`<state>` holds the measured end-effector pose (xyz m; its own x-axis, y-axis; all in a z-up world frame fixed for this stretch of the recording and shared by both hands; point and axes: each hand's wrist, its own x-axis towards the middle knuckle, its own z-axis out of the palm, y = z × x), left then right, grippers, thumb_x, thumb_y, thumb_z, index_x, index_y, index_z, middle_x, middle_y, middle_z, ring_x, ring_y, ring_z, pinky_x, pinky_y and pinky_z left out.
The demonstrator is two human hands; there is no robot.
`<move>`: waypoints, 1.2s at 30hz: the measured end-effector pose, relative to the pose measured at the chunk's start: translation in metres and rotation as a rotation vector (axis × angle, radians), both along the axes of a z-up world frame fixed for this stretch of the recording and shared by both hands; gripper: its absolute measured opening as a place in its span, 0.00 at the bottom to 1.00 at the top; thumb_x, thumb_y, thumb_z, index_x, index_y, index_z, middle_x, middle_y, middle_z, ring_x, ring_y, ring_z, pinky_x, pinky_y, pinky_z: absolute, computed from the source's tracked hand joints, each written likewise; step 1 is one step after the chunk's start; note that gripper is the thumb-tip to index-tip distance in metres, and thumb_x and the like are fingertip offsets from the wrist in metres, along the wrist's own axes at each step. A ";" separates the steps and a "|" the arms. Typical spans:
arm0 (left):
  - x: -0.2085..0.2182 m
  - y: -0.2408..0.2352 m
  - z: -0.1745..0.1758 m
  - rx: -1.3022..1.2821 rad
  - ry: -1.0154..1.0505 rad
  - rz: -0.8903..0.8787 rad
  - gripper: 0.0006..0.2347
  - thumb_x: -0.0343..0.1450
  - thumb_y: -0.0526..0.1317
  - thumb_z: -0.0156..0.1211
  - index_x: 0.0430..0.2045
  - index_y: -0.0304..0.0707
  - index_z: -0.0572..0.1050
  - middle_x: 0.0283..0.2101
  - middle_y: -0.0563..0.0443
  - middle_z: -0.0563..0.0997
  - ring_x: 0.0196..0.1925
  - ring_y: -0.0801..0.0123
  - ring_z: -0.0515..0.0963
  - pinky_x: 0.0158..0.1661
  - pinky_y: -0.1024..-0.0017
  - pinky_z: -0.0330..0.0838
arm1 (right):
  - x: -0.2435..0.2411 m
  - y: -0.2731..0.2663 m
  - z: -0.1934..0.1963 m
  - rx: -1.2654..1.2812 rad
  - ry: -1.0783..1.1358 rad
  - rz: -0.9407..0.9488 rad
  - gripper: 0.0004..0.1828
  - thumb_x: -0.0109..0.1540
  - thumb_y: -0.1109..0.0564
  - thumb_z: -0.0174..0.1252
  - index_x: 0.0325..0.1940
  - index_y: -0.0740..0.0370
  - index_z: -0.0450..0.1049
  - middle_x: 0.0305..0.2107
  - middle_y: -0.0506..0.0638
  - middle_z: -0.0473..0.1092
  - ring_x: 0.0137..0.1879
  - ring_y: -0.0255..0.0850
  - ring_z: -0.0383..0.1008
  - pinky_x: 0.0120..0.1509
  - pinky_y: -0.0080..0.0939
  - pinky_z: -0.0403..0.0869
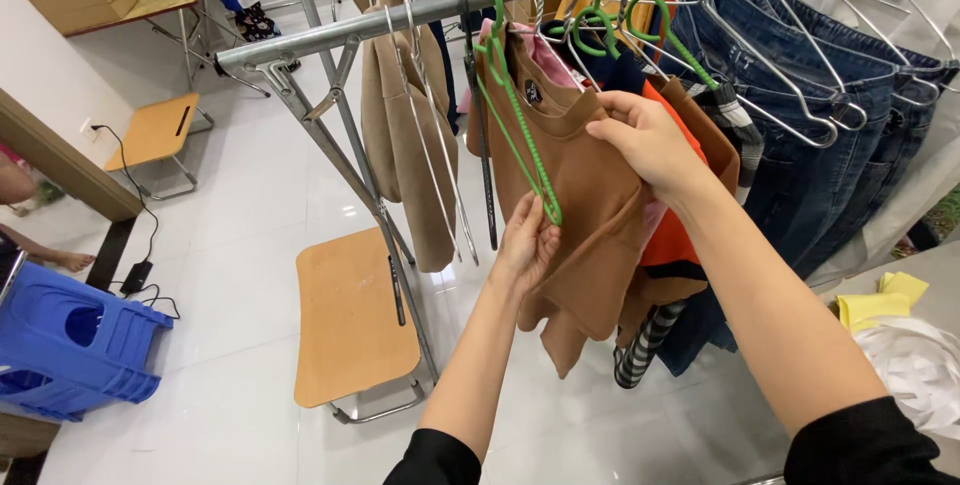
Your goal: The person unties a ribbon on a cardboard box, opens it, and removes a brown garment wrapped in plastic. They unfold the garment, place it on a hanger, and hang it on a clothing rack. The person then places the plastic wrap into another box and closes it.
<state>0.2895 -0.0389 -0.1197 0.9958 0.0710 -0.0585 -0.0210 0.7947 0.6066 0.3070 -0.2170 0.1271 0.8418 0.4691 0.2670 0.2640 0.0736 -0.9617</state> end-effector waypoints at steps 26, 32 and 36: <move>-0.140 -0.075 -0.001 0.238 0.323 -0.093 0.12 0.83 0.48 0.48 0.55 0.47 0.74 0.48 0.53 0.84 0.38 0.75 0.80 0.32 0.81 0.76 | -0.071 -0.025 -0.229 -0.417 -0.032 -0.474 0.20 0.72 0.55 0.53 0.64 0.68 0.77 0.50 0.63 0.77 0.59 0.56 0.77 0.63 0.57 0.75; -0.197 -0.090 -0.023 0.295 0.407 -0.217 0.11 0.83 0.47 0.47 0.54 0.48 0.74 0.48 0.55 0.83 0.39 0.76 0.79 0.34 0.80 0.75 | -0.135 -0.063 -0.306 -0.490 0.207 -0.581 0.23 0.75 0.48 0.52 0.68 0.66 0.76 0.50 0.64 0.79 0.59 0.57 0.79 0.59 0.55 0.78; -0.222 -0.114 -0.034 0.311 0.430 -0.322 0.10 0.83 0.46 0.47 0.54 0.48 0.74 0.48 0.55 0.82 0.39 0.76 0.79 0.35 0.80 0.73 | -0.195 -0.098 -0.327 -0.596 0.268 -0.623 0.23 0.77 0.47 0.51 0.66 0.65 0.78 0.49 0.63 0.81 0.57 0.59 0.81 0.62 0.56 0.78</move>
